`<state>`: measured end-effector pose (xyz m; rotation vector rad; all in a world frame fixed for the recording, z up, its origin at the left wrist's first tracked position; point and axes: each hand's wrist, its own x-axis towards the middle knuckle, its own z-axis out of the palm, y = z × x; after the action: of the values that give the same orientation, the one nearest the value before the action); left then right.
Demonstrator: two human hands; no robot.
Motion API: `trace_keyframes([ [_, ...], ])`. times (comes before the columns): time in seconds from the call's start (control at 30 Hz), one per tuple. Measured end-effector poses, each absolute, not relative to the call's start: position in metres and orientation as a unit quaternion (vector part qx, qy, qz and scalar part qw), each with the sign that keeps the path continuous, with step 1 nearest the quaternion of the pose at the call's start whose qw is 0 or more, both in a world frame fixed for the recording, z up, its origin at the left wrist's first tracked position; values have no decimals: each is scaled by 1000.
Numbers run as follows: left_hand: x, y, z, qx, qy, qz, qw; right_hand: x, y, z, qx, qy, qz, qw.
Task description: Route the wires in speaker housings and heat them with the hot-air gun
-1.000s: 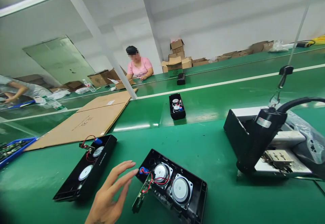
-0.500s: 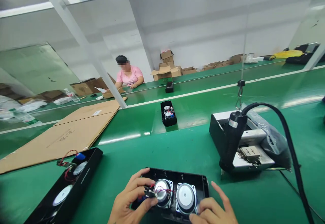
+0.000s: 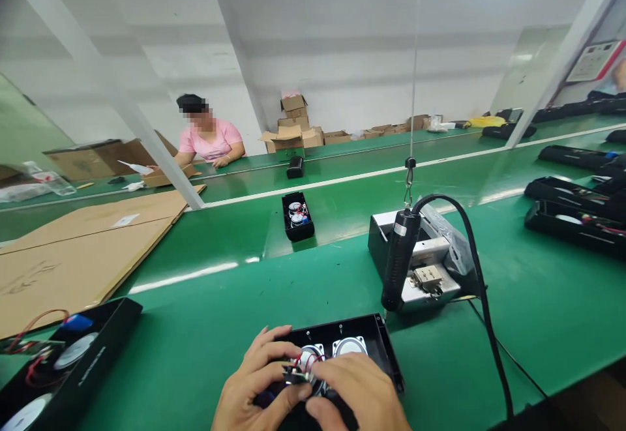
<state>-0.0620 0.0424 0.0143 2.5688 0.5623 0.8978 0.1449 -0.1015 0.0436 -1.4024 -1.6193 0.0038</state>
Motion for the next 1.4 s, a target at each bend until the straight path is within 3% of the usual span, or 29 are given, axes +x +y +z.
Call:
trace_keyframes([
  [0.13,-70,42,7,911,201,308,186,128,-76,46,-559,-617,97,546],
  [0.3,-77,42,-15,923,173,291,181,139,-80,65,-618,-581,212,485],
  [0.4,-69,37,-20,921,166,308,171,152,-89,76,-592,-675,179,401],
  [0.57,-54,14,-5,889,260,317,203,163,-94,77,-561,-807,23,186],
  [0.73,-60,12,-6,906,226,322,158,149,-93,73,-528,-839,-73,109],
  [1.0,-66,21,-11,937,166,298,68,146,-95,79,-547,-833,-4,89],
  [1.4,-59,24,4,951,143,248,112,149,-93,94,-597,-777,175,93],
])
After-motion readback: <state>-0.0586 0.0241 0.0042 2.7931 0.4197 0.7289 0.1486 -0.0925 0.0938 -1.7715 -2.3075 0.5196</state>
